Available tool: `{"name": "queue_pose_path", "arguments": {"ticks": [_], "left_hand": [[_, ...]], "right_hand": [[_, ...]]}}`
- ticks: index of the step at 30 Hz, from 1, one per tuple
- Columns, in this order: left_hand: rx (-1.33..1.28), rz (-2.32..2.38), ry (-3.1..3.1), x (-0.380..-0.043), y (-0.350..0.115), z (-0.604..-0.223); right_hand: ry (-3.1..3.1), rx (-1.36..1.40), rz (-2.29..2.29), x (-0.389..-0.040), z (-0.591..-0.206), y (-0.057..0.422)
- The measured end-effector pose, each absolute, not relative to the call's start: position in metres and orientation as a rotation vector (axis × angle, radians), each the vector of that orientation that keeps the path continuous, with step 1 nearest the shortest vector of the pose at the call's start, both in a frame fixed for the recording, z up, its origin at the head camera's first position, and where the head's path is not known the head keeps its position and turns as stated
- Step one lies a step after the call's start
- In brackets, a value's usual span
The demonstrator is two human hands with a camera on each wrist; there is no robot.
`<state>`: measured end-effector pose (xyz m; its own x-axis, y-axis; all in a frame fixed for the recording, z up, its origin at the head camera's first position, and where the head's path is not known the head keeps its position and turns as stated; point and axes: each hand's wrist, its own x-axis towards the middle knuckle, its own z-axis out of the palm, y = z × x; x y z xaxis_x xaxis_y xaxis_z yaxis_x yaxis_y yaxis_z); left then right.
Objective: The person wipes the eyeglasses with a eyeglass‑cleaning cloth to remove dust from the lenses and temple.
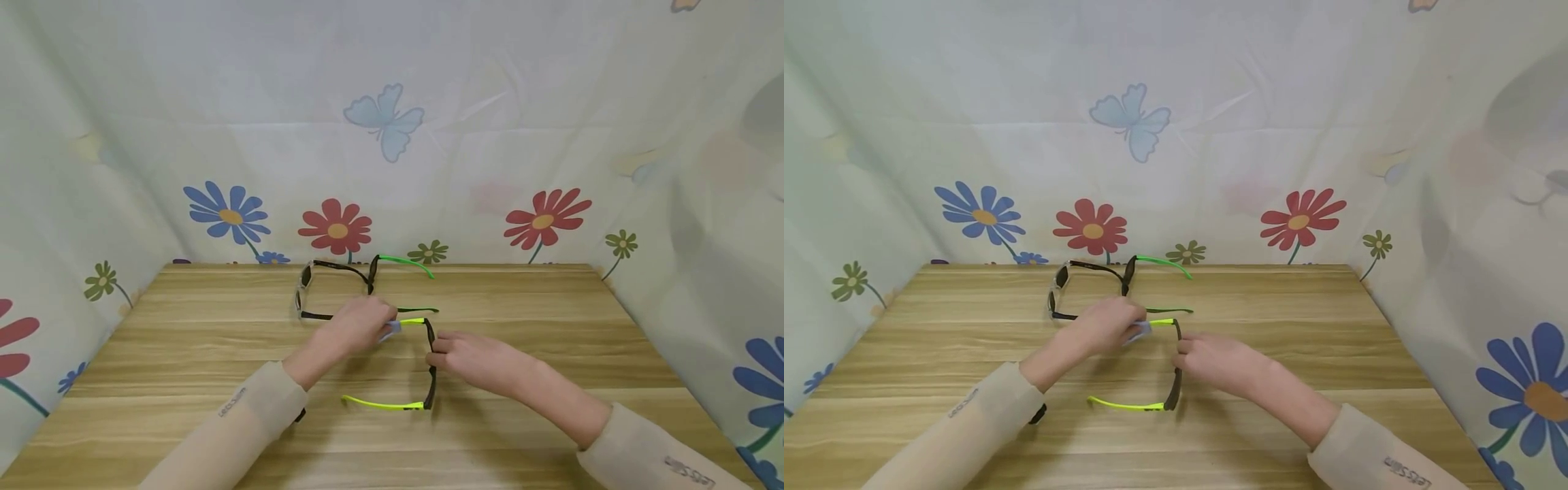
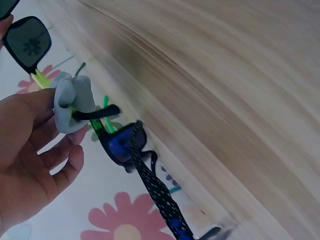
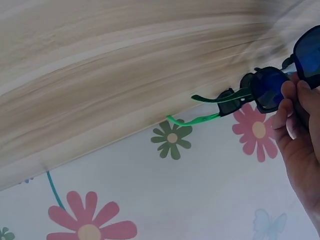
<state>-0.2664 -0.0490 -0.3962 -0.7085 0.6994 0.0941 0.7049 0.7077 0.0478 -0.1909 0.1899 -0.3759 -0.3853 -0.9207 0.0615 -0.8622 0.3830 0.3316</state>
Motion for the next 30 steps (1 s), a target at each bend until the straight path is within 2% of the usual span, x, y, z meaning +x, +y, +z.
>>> {"name": "queue_pose_path", "arguments": {"ticks": [18,30], "left_hand": [[-1.05,-0.389,-2.973,-0.268,-0.083,-0.393],[-0.988,-0.378,-2.956,-0.266,-0.113,-0.389]], "right_hand": [[-2.426,1.546,-0.261,-0.194,-0.371,0.212],[-2.553,1.446,0.007,-0.21,-0.378,0.25]]}}
